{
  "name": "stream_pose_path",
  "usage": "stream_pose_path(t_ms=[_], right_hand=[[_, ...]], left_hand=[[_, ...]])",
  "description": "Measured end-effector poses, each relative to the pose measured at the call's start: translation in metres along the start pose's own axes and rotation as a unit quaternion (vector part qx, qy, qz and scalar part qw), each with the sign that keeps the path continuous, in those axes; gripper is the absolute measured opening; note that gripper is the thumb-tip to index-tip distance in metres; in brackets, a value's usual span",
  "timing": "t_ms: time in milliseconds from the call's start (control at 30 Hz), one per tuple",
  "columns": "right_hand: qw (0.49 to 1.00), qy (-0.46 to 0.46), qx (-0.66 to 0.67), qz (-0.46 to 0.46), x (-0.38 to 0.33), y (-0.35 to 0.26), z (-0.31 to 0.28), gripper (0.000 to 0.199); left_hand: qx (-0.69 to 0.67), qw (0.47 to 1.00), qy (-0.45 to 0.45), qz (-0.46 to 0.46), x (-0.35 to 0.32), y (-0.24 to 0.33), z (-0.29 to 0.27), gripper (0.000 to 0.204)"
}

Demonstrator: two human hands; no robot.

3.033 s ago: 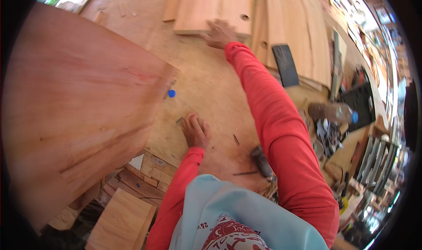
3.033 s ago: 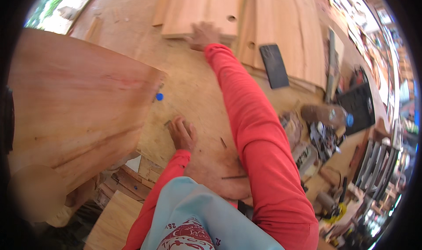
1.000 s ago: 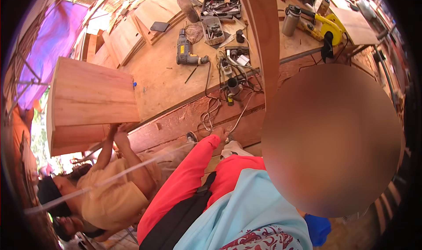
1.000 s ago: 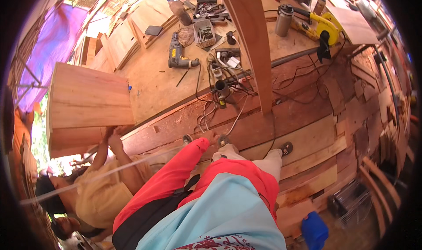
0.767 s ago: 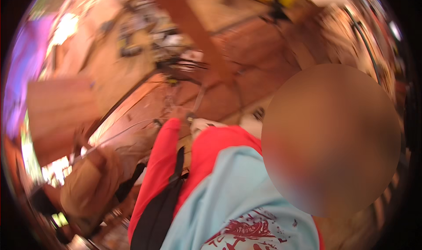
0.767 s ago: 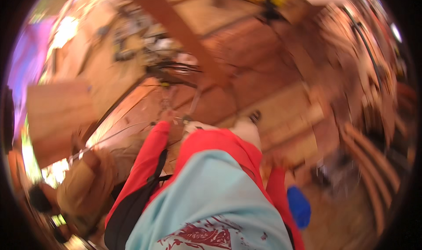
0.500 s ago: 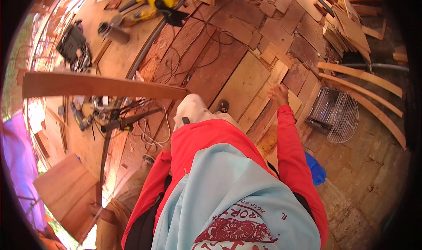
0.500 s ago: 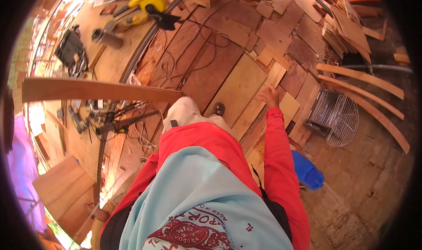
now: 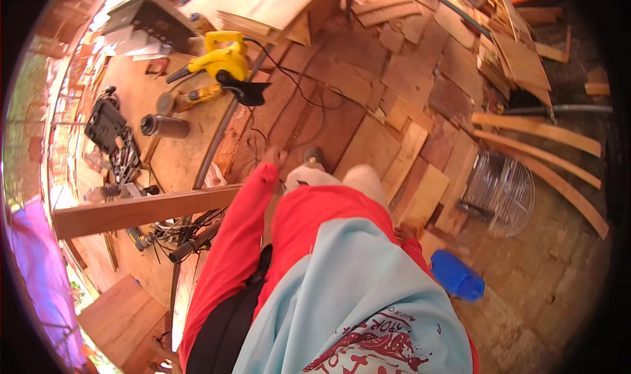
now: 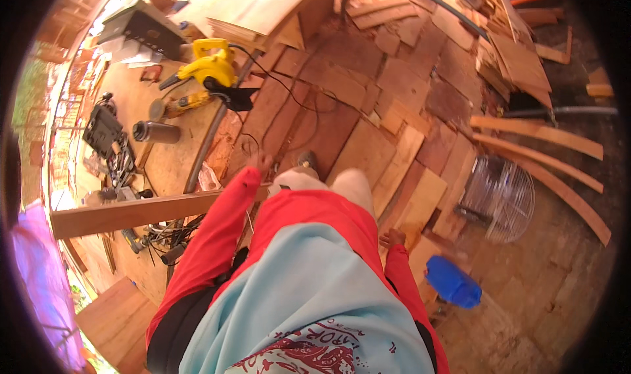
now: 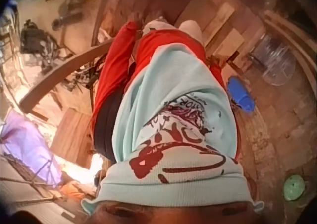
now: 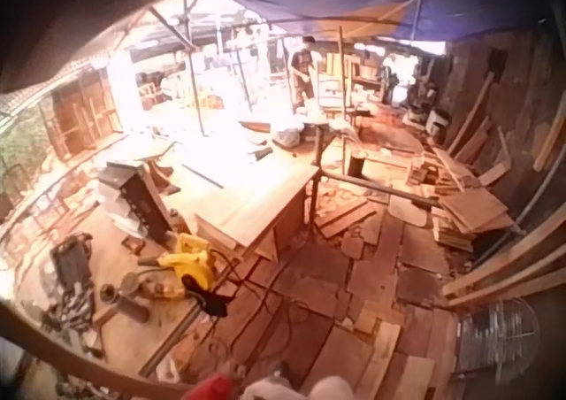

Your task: The person handles and sands wooden boards using a sanding block, aligns and stacks wooden panels on a workbench, and handles a pair of eyeglasses.

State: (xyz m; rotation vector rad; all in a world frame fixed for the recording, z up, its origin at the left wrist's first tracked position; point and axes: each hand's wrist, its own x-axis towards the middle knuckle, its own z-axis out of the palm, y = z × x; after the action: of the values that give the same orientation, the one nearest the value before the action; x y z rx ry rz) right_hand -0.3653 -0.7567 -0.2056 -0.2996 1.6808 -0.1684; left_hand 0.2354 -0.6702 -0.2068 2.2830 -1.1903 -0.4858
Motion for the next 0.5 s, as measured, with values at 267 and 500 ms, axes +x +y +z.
stream_pose_path(t_ms=[267, 500], right_hand=[[0.872, 0.166, -0.438, -0.144, 0.002, 0.002, 0.018, 0.037], [0.992, 0.051, -0.061, -0.101, 0.051, -0.208, 0.049, 0.019]], left_hand=[[-0.292, 0.920, -0.169, -0.196, 0.165, 0.125, 0.021, 0.027], [-0.137, 0.962, -0.194, -0.133, 0.200, 0.084, 0.060, 0.026]])
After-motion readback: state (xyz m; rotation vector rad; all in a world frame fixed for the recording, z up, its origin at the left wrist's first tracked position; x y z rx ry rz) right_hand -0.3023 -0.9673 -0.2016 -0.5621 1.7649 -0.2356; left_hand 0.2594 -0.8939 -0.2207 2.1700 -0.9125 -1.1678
